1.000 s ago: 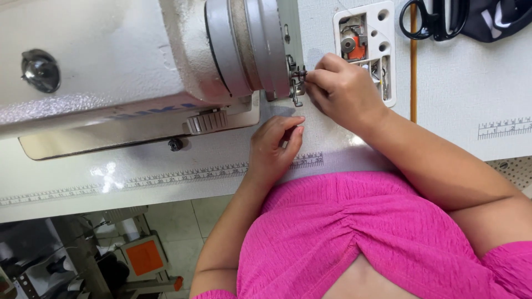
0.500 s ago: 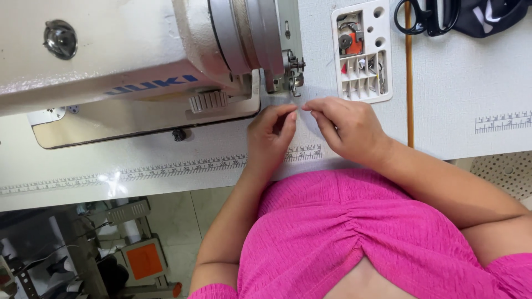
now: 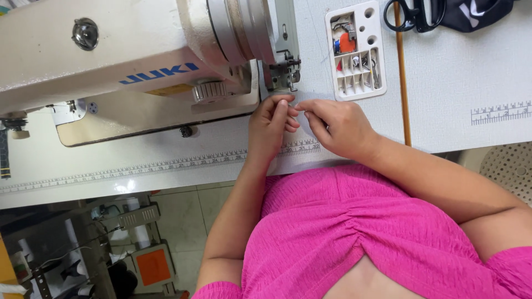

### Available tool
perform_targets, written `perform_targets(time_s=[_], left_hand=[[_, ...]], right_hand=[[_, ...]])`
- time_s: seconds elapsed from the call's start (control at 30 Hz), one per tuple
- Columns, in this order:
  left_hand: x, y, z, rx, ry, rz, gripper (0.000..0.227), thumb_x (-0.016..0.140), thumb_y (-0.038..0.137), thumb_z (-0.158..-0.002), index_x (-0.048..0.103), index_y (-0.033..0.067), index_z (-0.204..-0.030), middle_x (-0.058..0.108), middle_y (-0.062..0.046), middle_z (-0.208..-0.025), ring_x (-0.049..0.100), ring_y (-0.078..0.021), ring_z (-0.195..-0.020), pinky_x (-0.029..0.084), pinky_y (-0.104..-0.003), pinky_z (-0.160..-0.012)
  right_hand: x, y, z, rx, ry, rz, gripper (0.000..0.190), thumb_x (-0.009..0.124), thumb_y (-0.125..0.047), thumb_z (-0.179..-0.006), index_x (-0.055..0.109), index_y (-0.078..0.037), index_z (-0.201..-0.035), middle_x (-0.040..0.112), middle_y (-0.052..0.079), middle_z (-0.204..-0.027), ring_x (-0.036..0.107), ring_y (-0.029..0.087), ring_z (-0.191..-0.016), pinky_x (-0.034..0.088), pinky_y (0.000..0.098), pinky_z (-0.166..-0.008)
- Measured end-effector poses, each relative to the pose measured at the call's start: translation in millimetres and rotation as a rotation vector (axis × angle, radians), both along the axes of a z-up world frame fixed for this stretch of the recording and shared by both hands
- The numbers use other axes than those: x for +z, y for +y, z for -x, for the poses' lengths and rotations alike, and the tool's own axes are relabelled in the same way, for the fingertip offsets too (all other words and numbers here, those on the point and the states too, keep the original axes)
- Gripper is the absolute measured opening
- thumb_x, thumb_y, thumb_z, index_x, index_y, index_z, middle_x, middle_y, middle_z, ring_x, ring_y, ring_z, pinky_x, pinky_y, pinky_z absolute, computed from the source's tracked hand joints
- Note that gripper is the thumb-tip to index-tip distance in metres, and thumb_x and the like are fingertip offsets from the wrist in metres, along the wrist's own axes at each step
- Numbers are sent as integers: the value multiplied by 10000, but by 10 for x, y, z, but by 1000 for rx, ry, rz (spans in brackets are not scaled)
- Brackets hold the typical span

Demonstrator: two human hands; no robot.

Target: Threading an industrial sewing machine and trimming the thread with scissors

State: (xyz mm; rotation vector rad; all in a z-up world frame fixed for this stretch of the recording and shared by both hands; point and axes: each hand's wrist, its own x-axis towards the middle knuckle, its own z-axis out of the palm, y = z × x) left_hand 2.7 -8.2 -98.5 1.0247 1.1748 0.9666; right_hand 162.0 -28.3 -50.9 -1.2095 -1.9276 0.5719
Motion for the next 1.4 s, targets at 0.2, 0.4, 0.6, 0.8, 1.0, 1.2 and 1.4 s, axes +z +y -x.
perform_targets(time_s=[0.2, 0.4, 0.6, 0.8, 1.0, 1.2, 1.4], left_hand=[[17, 52, 41, 84, -3, 65, 257, 520, 201, -941, 643, -24, -951, 650, -164, -711, 668, -174, -563, 605, -248, -501], [202, -72, 97, -25, 649, -417, 164, 605, 206, -916, 654, 63, -852, 621, -100, -662, 645, -240, -602, 528, -326, -506], [87, -92, 150, 51, 763, -475, 203, 617, 235, -912, 632, 74, -1037, 627, -99, -674, 640, -261, -616, 524, -359, -538], [32, -14, 129, 63, 878, -587, 378, 616, 175, -899, 567, -43, -1203, 601, -205, -651, 620, -371, -606, 493, -473, -531], [-117, -2, 148, 41, 889, -587, 436, 656, 173, -852, 568, 56, -1262, 621, -102, -621, 628, -284, -563, 486, -393, -520], [-7, -26, 92, 26, 883, -572, 435, 646, 137, -859, 558, 25, -1271, 626, -109, -625, 620, -268, -543, 480, -365, -509], [-37, -22, 101, 27, 878, -541, 436, 632, 128, -878, 544, 18, -1290, 630, -78, -628, 603, -227, -528, 469, -326, -504]], right_hand=[[-130, 9, -36, -7, -8, -7, 157, 554, -68, -921, 662, -72, -1035, 646, 101, -712, 643, 314, -662, 510, 372, -568], [-173, 53, -171, -76, -106, -24, 161, 620, -165, -918, 684, -126, -1060, 576, 45, -597, 604, 273, -582, 493, 356, -556], [-305, 249, -198, -163, -174, -80, 265, 738, -251, -885, 613, -141, -1090, 484, 17, -543, 568, 243, -526, 478, 339, -551], [-277, 445, -103, -165, -231, -174, 216, 754, -313, -876, 604, -168, -930, 567, -1, -616, 627, 217, -601, 490, 320, -558], [-395, 444, -46, -191, -138, -167, 191, 745, -288, -856, 604, -184, -933, 629, -2, -714, 657, 209, -671, 517, 327, -585], [-401, 484, 38, -295, -93, -279, 118, 698, -287, -892, 614, -229, -834, 565, -55, -679, 617, 169, -601, 501, 281, -548], [-437, 587, 12, -292, -97, -231, 169, 728, -315, -841, 590, -229, -796, 544, -49, -671, 617, 182, -606, 499, 305, -536]])
